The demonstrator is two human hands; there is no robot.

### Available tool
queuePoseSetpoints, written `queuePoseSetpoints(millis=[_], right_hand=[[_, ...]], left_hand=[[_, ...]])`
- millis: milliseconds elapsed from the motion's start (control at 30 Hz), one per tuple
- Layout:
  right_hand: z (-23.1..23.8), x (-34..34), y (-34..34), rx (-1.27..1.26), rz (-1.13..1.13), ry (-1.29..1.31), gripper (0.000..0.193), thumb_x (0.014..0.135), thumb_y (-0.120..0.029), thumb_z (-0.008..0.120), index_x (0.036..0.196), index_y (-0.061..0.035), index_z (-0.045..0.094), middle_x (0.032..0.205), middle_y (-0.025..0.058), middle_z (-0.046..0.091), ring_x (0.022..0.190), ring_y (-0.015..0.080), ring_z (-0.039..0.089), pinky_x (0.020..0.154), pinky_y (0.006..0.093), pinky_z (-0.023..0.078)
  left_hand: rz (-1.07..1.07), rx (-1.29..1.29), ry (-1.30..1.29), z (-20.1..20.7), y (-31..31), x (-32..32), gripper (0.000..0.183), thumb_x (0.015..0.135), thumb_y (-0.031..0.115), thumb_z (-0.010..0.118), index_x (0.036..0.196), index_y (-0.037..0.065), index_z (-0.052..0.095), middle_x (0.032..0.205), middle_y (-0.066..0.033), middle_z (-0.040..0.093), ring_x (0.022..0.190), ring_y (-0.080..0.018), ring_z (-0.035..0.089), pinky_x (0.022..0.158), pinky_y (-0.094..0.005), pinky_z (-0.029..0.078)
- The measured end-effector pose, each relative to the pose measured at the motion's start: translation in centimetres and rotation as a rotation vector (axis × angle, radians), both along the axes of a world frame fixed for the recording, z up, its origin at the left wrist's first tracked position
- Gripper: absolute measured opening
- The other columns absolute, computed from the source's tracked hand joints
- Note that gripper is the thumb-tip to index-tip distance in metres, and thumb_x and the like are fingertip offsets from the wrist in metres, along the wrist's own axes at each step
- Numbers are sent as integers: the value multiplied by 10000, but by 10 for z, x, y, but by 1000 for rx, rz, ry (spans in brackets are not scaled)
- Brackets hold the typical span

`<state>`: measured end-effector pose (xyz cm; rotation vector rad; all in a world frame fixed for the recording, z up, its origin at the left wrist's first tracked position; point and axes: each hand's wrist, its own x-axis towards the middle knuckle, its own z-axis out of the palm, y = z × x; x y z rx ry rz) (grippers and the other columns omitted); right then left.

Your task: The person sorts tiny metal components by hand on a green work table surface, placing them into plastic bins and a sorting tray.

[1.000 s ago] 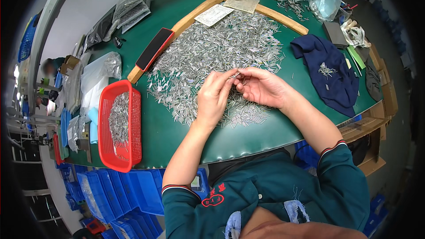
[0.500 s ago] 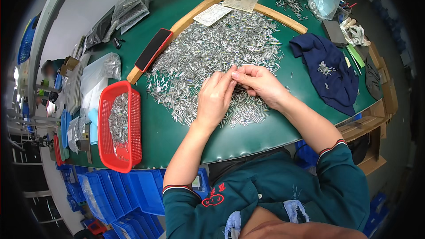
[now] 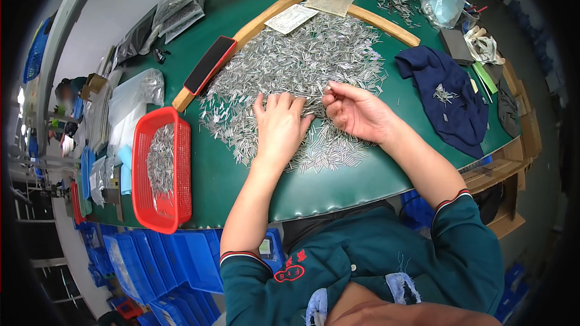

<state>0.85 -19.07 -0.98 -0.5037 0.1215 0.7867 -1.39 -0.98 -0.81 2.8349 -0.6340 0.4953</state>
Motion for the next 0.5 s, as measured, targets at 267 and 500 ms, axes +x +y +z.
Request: queuePoseSetpoints(millis=[267, 500], right_hand=[[6, -1, -3, -347, -19, -258, 223, 839, -234, 583, 940, -38, 546, 720, -41, 482, 531, 5, 349, 391, 152, 268], [1, -7, 10, -760, -137, -673, 226, 845, -278, 584, 888, -57, 601, 651, -84, 479, 471, -17, 299, 394, 158, 197]], left_hand=[[-33, -289, -12, -12, 6, 11, 98, 732, 113, 635, 829, 119, 650, 879, 3, 596, 912, -187, 513, 933, -401, 280], [-35, -950, 353, -12, 0, 7, 128, 781, 96, 610, 896, 57, 651, 837, -64, 645, 809, -208, 597, 783, -303, 434]])
